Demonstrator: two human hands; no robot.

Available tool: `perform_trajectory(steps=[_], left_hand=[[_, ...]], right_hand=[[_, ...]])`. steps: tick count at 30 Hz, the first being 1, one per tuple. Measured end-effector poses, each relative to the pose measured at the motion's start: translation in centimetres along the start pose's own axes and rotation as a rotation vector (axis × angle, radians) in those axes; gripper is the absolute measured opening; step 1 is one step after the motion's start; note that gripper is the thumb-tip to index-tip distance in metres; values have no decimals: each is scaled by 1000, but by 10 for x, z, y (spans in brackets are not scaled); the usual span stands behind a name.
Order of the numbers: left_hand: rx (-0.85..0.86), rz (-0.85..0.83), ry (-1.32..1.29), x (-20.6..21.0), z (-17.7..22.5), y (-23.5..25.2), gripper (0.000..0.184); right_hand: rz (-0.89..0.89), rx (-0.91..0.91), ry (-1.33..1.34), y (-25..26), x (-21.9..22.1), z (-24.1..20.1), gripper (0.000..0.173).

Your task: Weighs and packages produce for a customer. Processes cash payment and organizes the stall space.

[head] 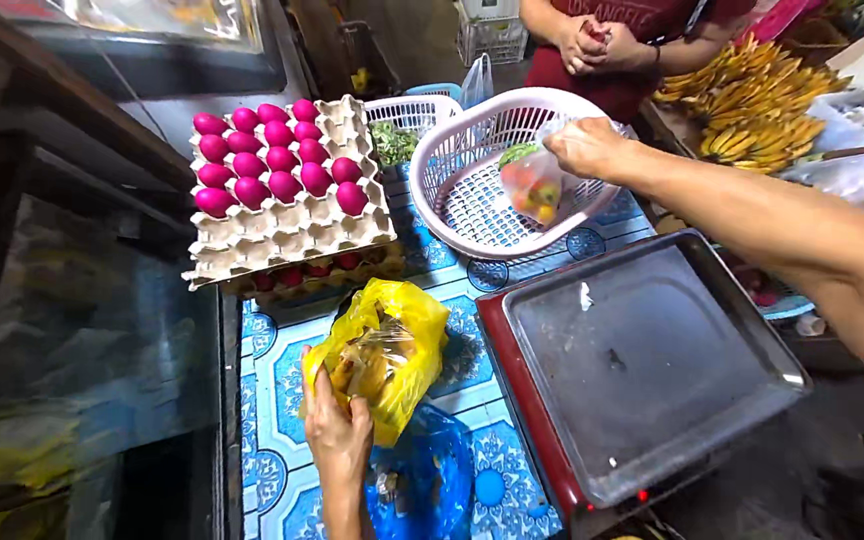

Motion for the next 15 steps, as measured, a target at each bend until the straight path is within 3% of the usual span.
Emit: perform_trajectory(steps=[4,9,15], left_hand=[[-35,-2,-19,-2,7,-26,63],[-131,16,-37,-5,15,-63,59],[-274,-58,-154,21,25,-104,66]], right_hand=[[167,-1,209,-25,-47,4,28],[359,-125,559,-98,-99,-3,25],[300,-202,974,-165,-114,-17,21]])
Point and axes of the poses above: each hand's wrist, its own y-axis towards the middle knuckle, its own x-axis out of the palm, z = x × y, the point moved 3 cm from there along y, towards the middle knuckle, and after that the axes turned 5 degrees about -x, right-handed, at the moved point
